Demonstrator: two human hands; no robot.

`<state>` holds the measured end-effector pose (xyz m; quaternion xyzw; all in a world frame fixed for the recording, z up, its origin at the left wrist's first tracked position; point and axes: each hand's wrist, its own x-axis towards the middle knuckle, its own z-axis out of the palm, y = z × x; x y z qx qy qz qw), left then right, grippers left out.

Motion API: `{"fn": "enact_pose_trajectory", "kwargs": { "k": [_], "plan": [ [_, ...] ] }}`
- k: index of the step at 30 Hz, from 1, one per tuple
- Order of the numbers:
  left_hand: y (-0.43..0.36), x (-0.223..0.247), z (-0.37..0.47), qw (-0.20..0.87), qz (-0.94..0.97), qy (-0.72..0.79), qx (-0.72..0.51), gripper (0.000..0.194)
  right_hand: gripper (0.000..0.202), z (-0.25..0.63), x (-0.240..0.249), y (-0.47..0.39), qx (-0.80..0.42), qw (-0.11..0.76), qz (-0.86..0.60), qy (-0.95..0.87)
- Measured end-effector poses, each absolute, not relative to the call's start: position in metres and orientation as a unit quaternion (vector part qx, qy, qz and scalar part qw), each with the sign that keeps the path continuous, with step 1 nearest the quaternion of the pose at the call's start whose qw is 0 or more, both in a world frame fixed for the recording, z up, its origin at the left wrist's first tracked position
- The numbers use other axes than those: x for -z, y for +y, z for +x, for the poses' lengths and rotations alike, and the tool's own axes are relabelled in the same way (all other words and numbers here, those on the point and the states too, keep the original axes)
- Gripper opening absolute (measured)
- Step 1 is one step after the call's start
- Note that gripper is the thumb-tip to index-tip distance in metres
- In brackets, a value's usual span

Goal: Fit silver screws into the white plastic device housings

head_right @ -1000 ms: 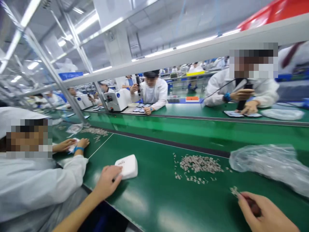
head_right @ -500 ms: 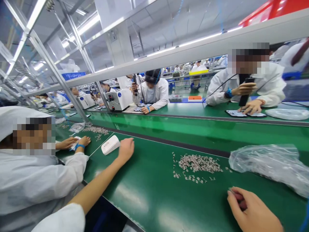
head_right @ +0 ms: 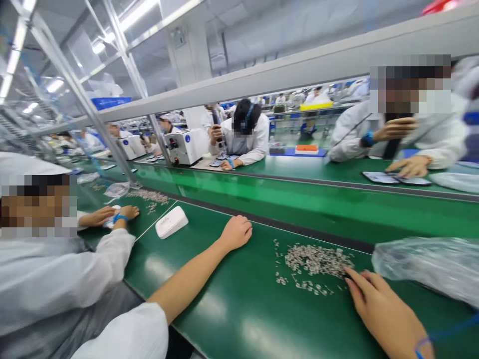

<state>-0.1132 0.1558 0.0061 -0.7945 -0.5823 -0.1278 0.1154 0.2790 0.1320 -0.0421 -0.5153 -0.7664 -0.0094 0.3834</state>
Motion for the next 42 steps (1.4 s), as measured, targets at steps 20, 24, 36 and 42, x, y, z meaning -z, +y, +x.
{"fn": "enact_pose_trajectory", "kwargs": {
  "k": [20,24,36,42],
  "plan": [
    [0.19,-0.003,-0.132,0.07,-0.823,-0.537,0.173,0.037,0.015,0.279,0.008,0.089,0.072,0.136,-0.649,-0.746],
    [0.192,-0.005,-0.133,0.055,-0.822,-0.547,0.148,0.043,0.014,0.281,0.01,0.091,0.062,0.164,-0.642,-0.746],
    [0.195,-0.003,-0.135,0.037,-0.822,-0.55,0.143,0.047,0.013,0.287,0.017,0.099,0.005,0.363,-0.613,-0.702],
    [0.197,-0.004,-0.14,0.043,-0.83,-0.523,0.189,0.038,0.008,0.292,0.02,0.106,-0.048,0.455,-0.575,-0.678]
  ]
}}
